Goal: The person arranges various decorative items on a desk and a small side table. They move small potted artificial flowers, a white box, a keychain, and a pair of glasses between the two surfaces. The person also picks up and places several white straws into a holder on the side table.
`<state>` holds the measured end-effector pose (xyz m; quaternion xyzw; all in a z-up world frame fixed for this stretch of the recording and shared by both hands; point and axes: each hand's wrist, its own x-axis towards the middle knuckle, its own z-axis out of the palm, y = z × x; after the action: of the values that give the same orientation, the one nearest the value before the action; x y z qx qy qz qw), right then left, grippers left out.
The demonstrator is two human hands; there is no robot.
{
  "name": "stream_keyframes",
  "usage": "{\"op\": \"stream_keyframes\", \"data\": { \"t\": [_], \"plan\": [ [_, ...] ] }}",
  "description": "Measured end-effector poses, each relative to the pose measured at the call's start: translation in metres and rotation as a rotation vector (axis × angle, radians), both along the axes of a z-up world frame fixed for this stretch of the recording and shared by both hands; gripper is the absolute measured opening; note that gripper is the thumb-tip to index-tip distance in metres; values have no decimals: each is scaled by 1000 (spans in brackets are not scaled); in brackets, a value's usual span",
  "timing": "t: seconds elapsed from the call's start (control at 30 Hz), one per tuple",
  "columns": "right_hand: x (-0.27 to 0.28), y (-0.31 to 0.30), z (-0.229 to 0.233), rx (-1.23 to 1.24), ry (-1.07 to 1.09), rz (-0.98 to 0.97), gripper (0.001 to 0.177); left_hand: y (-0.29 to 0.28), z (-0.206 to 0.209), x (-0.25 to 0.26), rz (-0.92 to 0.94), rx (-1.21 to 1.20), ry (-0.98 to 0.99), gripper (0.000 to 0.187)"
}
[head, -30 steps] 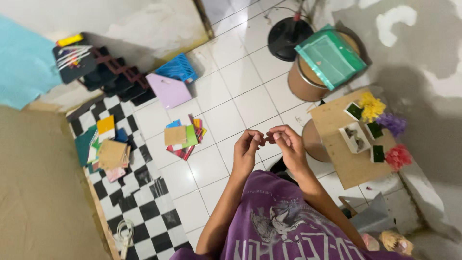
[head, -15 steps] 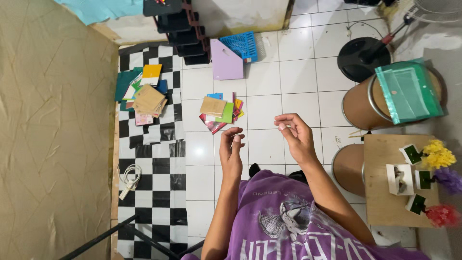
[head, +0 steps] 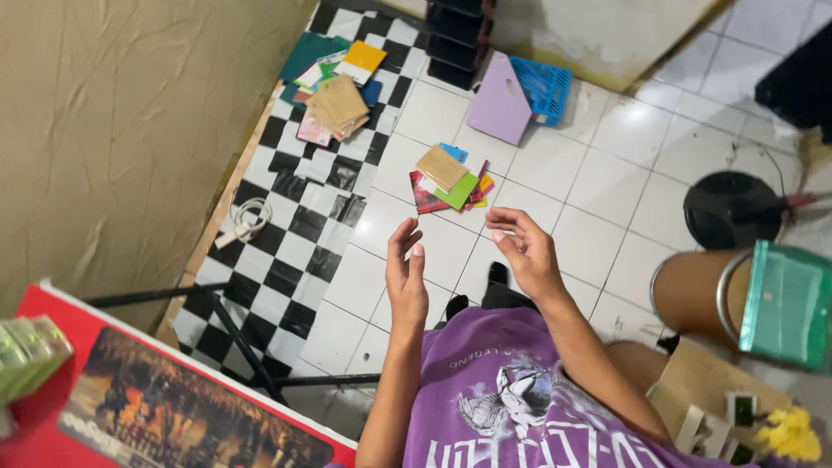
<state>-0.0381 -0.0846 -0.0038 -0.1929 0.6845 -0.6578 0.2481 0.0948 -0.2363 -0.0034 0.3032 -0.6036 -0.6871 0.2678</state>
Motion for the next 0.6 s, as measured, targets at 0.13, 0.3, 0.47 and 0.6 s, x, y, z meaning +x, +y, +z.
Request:
{"op": "stream_keyframes", "data": {
  "t": [0.13,0.3,0.47,0.6],
  "plan": [
    [-11,-39,-1,10,-7,228,40,-9,-7,18,215,8,-31,44],
    [-21,-97,7,20,17,510,40,-14,0,45,518,-1,-79,43],
    [-17,-137,14,5,143,747,37,4,13,60,812,14,-134,44],
    [3,-168,13,-18,110,961,38,25,17,75,1021,10,-203,45]
  ]
}}
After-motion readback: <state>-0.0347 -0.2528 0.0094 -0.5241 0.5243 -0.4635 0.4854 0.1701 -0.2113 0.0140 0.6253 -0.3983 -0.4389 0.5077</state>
